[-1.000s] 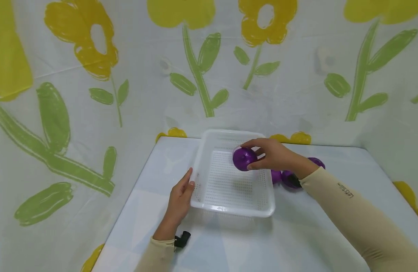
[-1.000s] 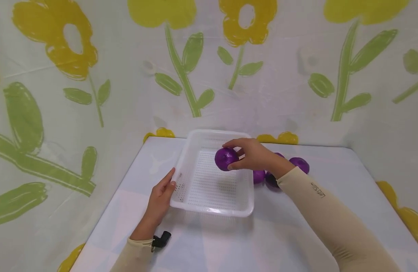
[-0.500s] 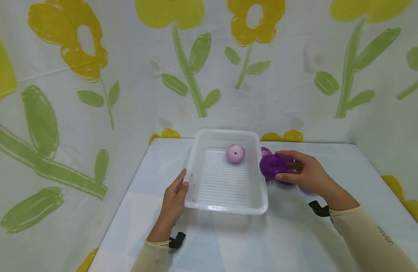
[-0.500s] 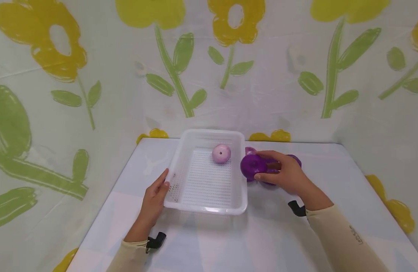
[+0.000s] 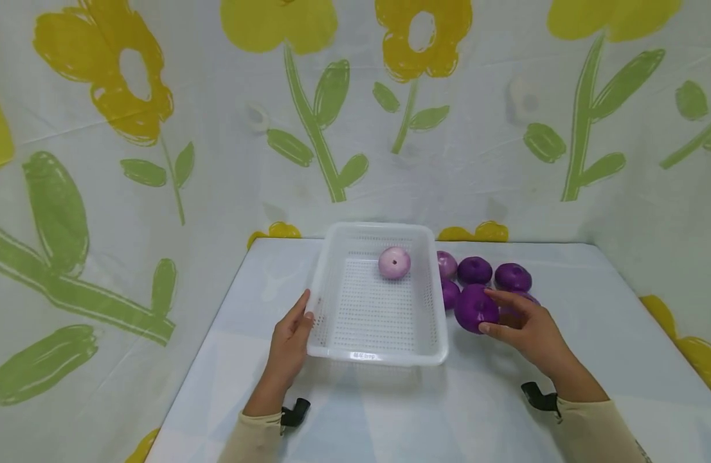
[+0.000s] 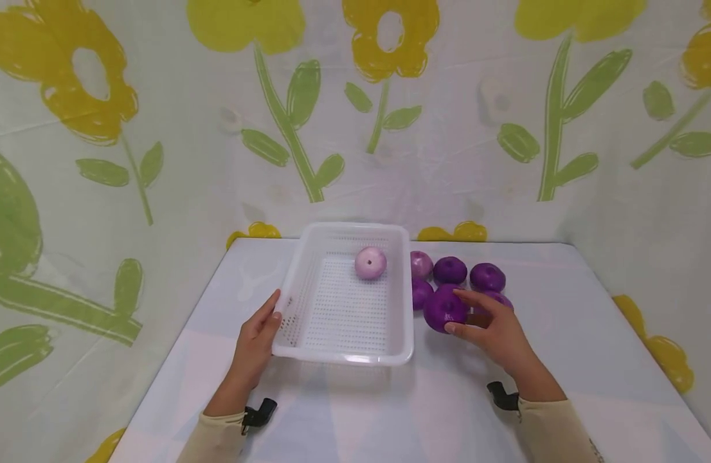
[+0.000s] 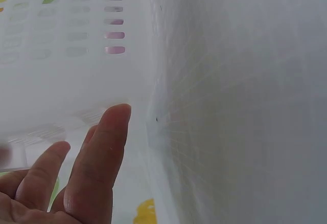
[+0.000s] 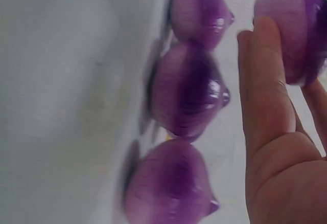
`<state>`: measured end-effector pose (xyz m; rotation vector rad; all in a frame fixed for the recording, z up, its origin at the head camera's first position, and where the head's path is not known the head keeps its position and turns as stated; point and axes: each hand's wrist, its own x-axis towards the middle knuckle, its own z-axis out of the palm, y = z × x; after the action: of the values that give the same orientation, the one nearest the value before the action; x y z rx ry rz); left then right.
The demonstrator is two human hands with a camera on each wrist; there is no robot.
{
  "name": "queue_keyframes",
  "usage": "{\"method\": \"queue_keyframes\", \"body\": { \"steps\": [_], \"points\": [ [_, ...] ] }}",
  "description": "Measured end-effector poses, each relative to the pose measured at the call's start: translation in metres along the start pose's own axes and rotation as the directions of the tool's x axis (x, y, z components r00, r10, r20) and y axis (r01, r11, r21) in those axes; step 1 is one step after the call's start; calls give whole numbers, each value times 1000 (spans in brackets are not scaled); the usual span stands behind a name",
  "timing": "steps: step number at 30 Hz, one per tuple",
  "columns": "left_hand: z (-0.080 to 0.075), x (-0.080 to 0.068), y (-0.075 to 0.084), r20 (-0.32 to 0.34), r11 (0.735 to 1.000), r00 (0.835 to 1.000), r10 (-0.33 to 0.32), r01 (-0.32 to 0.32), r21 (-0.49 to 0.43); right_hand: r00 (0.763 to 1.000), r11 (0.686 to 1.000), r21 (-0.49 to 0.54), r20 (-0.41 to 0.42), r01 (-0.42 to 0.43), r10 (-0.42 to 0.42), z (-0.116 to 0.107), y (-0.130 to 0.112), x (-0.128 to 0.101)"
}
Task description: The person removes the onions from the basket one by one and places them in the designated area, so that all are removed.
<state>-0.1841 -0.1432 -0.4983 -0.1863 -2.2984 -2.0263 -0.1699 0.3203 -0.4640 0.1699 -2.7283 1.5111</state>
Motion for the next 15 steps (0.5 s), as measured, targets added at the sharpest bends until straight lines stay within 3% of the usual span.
{"method": "queue_keyframes", "body": {
  "steps": [7,15],
  "points": [
    [0,1,1,3,1000,1000,20,-20,8,999,999,20,35,-27,26,18,11,0],
    [0,0,-1,-1,1000,1000,-3,3,0,996,1000,-5,83,24,-23,34,14,-2]
  ]
}}
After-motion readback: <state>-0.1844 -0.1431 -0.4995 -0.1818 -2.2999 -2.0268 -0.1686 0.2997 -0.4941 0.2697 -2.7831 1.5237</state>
